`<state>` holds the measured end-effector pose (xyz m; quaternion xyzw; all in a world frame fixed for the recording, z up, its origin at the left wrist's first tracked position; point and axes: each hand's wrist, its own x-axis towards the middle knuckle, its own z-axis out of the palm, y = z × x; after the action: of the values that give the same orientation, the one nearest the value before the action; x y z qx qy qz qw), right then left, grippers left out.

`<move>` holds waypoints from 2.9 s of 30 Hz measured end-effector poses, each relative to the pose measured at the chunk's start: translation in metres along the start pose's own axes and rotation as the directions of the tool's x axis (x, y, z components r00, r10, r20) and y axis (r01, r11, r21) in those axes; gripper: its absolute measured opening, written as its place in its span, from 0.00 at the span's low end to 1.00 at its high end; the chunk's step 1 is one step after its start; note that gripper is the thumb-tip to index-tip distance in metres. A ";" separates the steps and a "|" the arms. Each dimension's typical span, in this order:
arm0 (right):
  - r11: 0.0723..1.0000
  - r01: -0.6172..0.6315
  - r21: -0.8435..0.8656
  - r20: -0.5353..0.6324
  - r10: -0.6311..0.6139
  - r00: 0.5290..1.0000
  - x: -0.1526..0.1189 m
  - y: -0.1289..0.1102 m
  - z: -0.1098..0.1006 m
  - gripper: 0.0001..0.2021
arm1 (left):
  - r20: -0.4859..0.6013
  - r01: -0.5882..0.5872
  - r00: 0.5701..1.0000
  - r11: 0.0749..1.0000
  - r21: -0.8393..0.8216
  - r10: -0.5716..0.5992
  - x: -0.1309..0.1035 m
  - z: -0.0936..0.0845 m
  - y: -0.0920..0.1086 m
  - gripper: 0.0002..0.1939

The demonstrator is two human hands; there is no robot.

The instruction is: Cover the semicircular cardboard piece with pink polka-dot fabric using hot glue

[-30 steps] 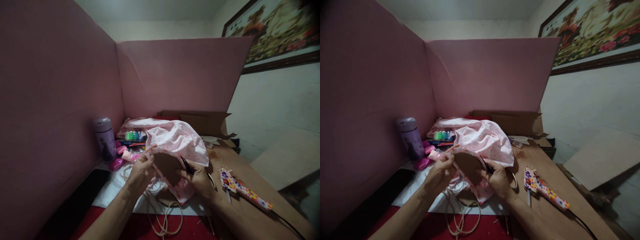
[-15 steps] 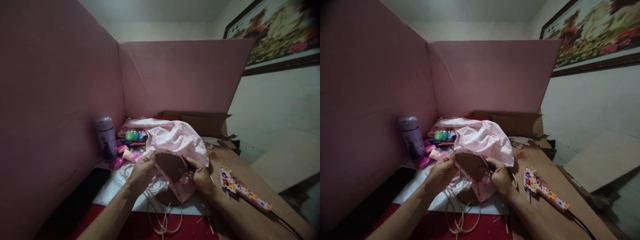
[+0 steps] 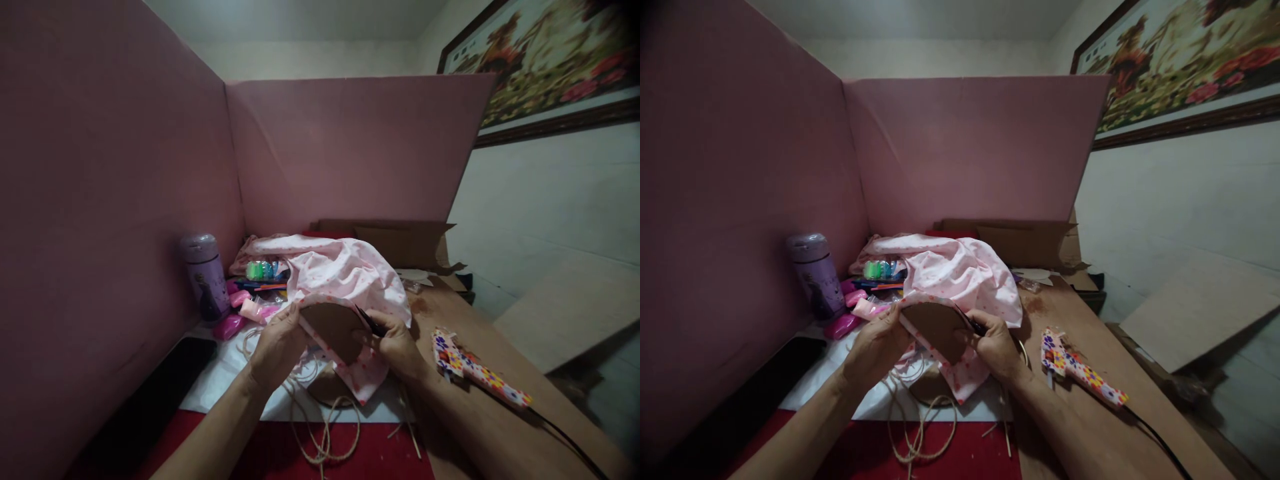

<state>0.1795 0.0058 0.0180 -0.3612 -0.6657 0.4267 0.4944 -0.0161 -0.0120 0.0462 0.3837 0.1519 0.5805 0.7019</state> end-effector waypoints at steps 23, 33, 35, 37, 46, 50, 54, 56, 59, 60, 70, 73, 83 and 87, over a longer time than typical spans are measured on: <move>0.975 0.143 -0.172 -0.072 -0.157 0.985 -0.006 -0.013 0.005 0.16 | -0.133 -0.017 0.991 0.999 0.040 0.023 -0.009 0.005 -0.016 0.16; 0.991 0.092 -0.095 -0.038 -0.096 0.995 -0.009 0.000 0.017 0.12 | -0.238 -0.052 0.971 0.996 -0.075 0.033 -0.004 0.003 -0.006 0.21; 0.993 0.091 -0.080 -0.038 -0.095 0.995 -0.009 0.003 0.018 0.12 | -0.230 -0.055 0.973 0.995 -0.089 0.033 -0.004 0.003 -0.006 0.21; 0.991 0.089 -0.097 -0.047 -0.094 0.994 -0.010 0.005 0.018 0.12 | -0.231 -0.063 0.972 0.994 -0.094 0.040 -0.005 0.002 -0.007 0.20; 0.963 0.185 -0.197 -0.100 -0.208 0.973 -0.012 -0.013 0.016 0.14 | -0.155 -0.060 0.987 0.994 -0.090 0.045 -0.006 0.003 -0.013 0.18; 0.944 0.202 -0.262 -0.112 -0.238 0.965 -0.013 -0.015 0.016 0.10 | -0.087 -0.073 0.994 0.995 -0.067 0.067 -0.008 0.002 -0.022 0.18; 0.953 0.175 -0.245 -0.157 -0.218 0.963 -0.011 -0.012 0.014 0.10 | -0.071 -0.043 0.996 0.998 0.042 0.046 -0.009 0.004 -0.016 0.17; 0.955 0.176 -0.240 -0.194 -0.225 0.955 -0.009 -0.009 0.012 0.10 | -0.058 -0.070 0.995 0.994 0.086 0.075 -0.009 0.006 -0.009 0.13; 0.950 0.189 -0.249 -0.228 -0.247 0.942 -0.007 -0.001 0.008 0.08 | -0.050 -0.124 0.990 0.986 0.113 0.131 -0.008 0.007 -0.001 0.04; 0.947 0.192 -0.256 -0.233 -0.253 0.939 -0.006 0.002 0.006 0.07 | -0.061 -0.140 0.987 0.983 0.121 0.148 -0.007 0.007 0.000 0.03; 0.850 0.290 -0.440 -0.248 -0.425 0.870 0.000 0.004 -0.009 0.01 | -0.021 -0.089 0.995 0.973 0.215 0.096 -0.009 0.007 0.006 0.11; 0.794 0.366 -0.486 -0.214 -0.514 0.831 -0.002 -0.002 -0.013 0.01 | -0.023 -0.113 0.992 0.958 0.264 0.123 -0.009 0.005 0.012 0.17; 0.129 0.582 -0.803 0.209 -0.853 0.478 -0.015 -0.024 -0.018 0.11 | 0.353 -0.586 0.744 0.299 0.753 0.567 -0.015 -0.008 0.017 0.30; 0.016 0.544 -0.839 0.286 -0.837 0.466 -0.018 -0.024 -0.020 0.10 | 0.571 -0.633 0.697 -0.002 0.774 0.434 -0.021 -0.002 0.016 0.22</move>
<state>0.2016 -0.0152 0.0364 -0.2307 -0.7821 -0.3313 0.4747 -0.0346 -0.0305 0.0517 0.7944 0.2486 0.5513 0.0553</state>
